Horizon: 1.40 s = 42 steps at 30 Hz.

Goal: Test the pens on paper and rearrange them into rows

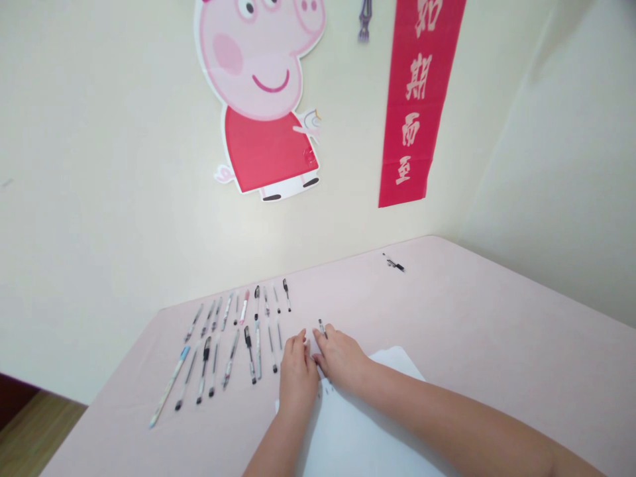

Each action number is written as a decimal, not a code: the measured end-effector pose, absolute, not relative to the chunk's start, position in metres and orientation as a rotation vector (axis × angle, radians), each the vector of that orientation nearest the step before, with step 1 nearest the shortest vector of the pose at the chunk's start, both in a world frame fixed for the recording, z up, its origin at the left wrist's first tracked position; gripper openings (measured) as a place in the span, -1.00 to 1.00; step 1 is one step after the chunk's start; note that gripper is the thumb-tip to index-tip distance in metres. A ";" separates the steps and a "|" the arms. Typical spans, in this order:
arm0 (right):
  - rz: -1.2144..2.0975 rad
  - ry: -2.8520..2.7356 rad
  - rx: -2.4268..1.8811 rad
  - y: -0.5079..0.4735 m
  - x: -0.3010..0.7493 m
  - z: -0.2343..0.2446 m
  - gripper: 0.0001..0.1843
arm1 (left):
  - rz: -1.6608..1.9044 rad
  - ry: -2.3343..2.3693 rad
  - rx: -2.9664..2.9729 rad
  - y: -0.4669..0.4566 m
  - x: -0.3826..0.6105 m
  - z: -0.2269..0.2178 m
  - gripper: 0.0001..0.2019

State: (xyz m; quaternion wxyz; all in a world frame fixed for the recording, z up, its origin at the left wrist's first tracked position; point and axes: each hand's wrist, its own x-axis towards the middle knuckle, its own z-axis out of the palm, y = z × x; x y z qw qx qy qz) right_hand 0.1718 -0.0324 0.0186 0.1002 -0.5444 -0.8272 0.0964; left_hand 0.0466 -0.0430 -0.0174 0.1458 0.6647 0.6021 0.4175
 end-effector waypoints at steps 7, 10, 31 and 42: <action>0.363 -2.434 -1.558 -0.030 0.168 0.020 -0.60 | 1.242 1.662 1.839 -0.041 0.046 -0.027 -0.50; 0.353 -2.437 -1.553 -0.028 0.167 0.018 -0.67 | 1.284 1.635 1.820 -0.040 0.046 -0.028 -0.50; 0.158 -2.445 -1.600 0.005 0.205 0.000 -0.65 | 1.107 1.662 2.013 -0.042 0.047 -0.022 -0.66; 0.142 -2.380 -1.688 0.033 0.243 -0.004 -0.65 | 0.985 1.704 2.078 -0.044 0.047 -0.020 -0.63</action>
